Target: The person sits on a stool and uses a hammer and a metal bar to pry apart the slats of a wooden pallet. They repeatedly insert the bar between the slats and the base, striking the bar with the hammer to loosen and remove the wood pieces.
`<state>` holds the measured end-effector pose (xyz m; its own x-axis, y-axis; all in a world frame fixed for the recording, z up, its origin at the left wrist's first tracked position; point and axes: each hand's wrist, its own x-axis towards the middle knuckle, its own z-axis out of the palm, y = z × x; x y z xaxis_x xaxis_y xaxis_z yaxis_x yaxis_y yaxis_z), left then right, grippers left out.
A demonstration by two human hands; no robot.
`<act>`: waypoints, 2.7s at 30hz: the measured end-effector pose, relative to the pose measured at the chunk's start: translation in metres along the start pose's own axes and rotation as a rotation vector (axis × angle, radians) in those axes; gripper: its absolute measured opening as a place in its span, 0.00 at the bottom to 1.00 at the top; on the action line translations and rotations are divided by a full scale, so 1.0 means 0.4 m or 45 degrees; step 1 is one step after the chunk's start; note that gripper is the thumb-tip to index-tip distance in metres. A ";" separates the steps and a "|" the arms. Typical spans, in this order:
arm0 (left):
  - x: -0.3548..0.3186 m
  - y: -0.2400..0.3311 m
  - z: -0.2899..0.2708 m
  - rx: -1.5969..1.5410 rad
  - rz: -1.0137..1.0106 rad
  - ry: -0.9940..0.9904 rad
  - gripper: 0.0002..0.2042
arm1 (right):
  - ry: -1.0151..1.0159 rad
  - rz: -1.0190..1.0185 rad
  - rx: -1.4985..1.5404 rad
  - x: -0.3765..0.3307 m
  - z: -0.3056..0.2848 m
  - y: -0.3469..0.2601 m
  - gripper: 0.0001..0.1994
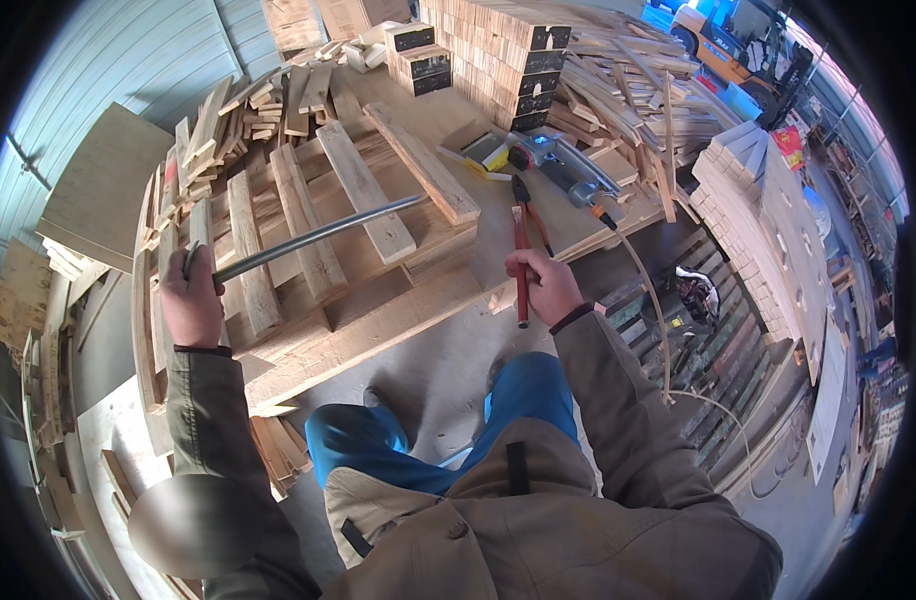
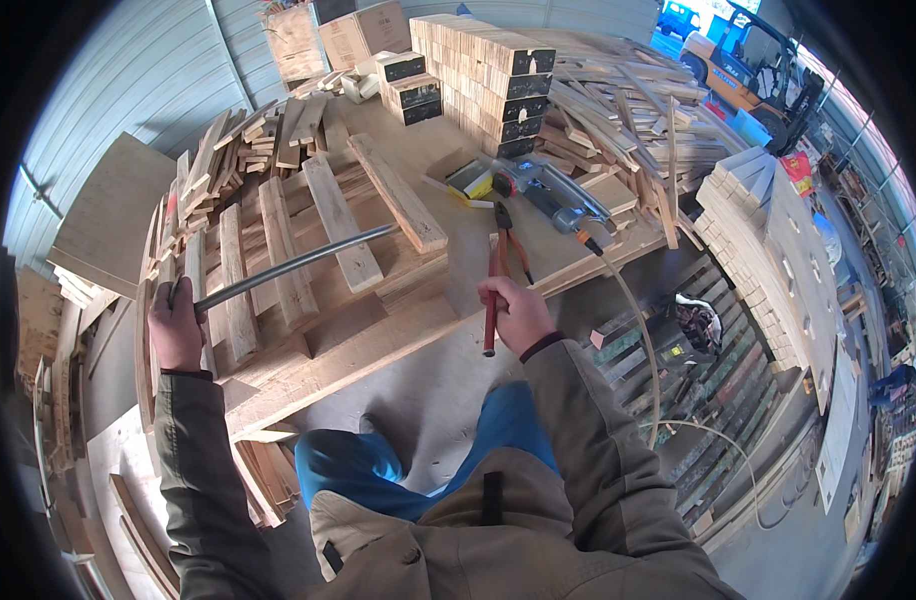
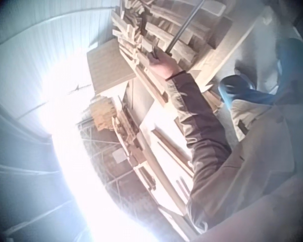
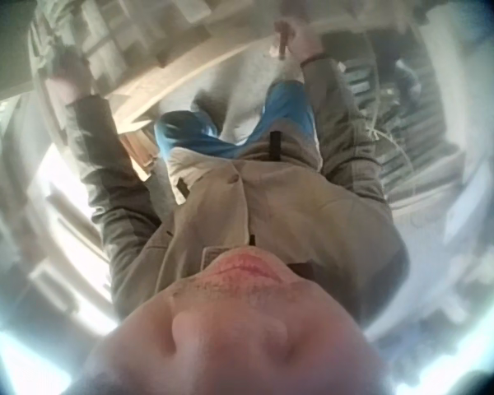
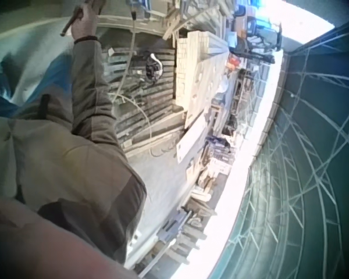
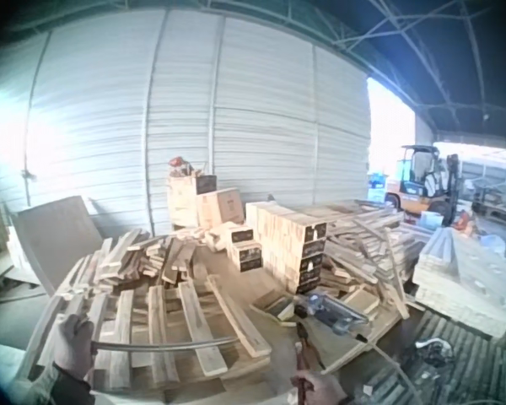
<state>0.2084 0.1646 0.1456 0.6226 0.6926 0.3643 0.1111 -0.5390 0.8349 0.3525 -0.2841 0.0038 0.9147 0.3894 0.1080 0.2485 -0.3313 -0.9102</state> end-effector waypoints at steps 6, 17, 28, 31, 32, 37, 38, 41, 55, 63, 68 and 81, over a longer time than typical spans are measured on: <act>-0.002 0.002 0.002 -0.083 -0.038 -0.003 0.14 | -0.071 0.117 0.365 0.129 0.014 0.016 0.10; -0.011 0.006 0.009 -0.141 -0.078 0.019 0.11 | 0.094 0.006 -0.722 0.318 0.089 0.055 0.15; -0.018 0.000 0.005 -0.216 -0.032 0.010 0.11 | 0.336 -0.230 0.287 0.271 0.078 -0.130 0.23; -0.017 -0.005 0.006 -0.267 -0.073 0.003 0.11 | 0.270 -0.504 -0.454 0.259 0.124 -0.206 0.27; -0.019 -0.007 0.004 -0.297 -0.003 -0.022 0.11 | 0.303 -0.523 -0.550 0.252 0.152 -0.218 0.26; -0.024 -0.019 0.002 -0.321 0.024 -0.036 0.11 | 0.572 -0.422 -0.614 0.248 0.235 -0.217 0.22; -0.025 -0.022 0.003 -0.320 0.020 -0.045 0.12 | 0.583 -0.458 -0.624 0.247 0.238 -0.210 0.21; -0.022 -0.035 0.005 -0.304 0.016 -0.035 0.12 | 0.597 -0.437 -0.655 0.249 0.233 -0.196 0.20; -0.037 -0.158 0.053 -0.314 0.020 0.054 0.09 | 0.636 -0.515 -0.683 0.244 0.242 -0.173 0.23; -0.036 -0.133 0.053 -0.267 -0.098 0.047 0.11 | 0.668 -0.551 -0.691 0.245 0.240 -0.172 0.23; -0.035 -0.130 0.052 -0.242 -0.083 0.034 0.11 | 0.612 -0.530 -0.674 0.243 0.228 -0.178 0.24; -0.029 -0.139 0.050 -0.221 -0.056 0.017 0.12 | 0.531 -0.615 -0.795 0.267 0.195 -0.160 0.27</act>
<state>0.2103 0.1769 0.0866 0.6096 0.7205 0.3307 0.0013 -0.4181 0.9084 0.4095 -0.1541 0.0425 0.6767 0.3035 0.6708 0.6536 -0.6671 -0.3575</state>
